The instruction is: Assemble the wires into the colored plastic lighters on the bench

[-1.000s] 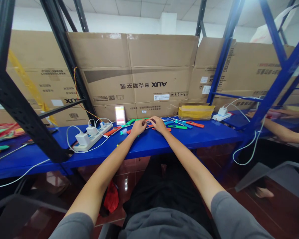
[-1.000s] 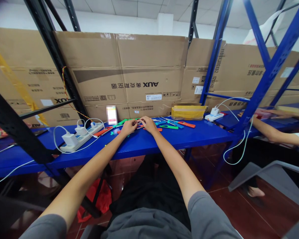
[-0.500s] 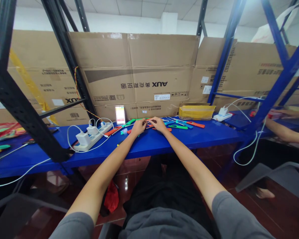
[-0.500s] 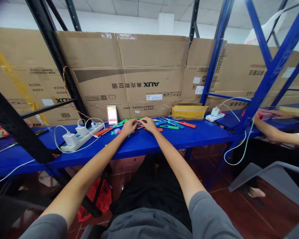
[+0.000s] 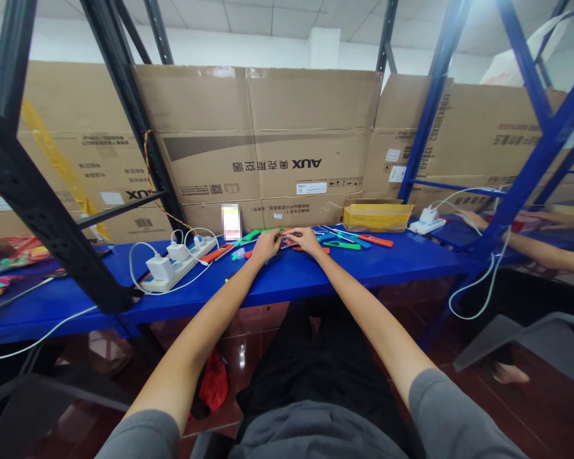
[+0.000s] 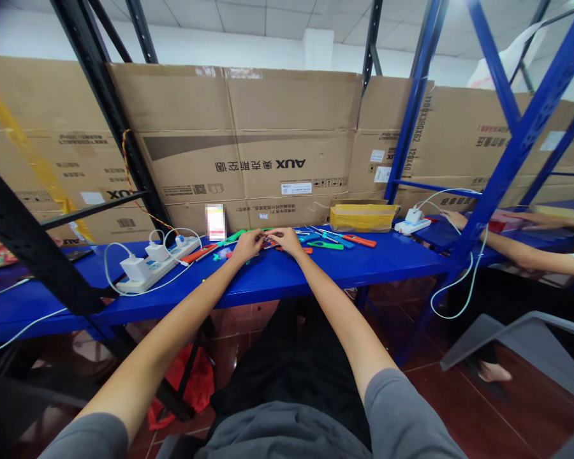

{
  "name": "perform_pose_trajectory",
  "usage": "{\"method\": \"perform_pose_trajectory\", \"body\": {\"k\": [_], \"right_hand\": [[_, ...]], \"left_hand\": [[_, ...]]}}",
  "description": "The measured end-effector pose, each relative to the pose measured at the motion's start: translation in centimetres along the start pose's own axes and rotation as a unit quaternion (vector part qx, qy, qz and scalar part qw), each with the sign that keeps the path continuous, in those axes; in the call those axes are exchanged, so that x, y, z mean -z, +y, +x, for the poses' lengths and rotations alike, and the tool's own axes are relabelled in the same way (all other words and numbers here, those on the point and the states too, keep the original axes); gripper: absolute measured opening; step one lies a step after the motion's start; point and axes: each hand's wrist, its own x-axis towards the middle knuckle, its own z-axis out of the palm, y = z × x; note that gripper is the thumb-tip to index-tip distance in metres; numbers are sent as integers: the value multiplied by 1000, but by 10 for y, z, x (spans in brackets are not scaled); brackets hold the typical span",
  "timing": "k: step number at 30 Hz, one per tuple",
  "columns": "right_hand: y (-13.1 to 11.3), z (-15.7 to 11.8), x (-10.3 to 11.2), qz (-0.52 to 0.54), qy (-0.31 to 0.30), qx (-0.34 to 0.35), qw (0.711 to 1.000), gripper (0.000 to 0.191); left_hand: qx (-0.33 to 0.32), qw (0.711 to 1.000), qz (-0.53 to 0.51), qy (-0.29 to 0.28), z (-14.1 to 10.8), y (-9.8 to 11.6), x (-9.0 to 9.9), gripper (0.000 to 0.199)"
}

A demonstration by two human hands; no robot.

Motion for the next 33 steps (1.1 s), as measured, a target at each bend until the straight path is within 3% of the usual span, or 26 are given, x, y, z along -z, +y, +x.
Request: {"method": "perform_pose_trajectory", "body": {"k": [8,17,23,33], "right_hand": [[-4,0,5,-61,45,19,997,15],[-1,1,-1,-2,40,-6,999,18],[5,2,-2,-17,42,-14,999,16],[9,4,-1,18,9,-26,999,21]], "left_hand": [[-8,1000,-7,2,0,3,1,14],[-12,1000,-3,-3,0,3,1,16],[-15,1000,-1,-2,0,3,0,16],[-1,1000,-4,0,0,2,1,15]]}}
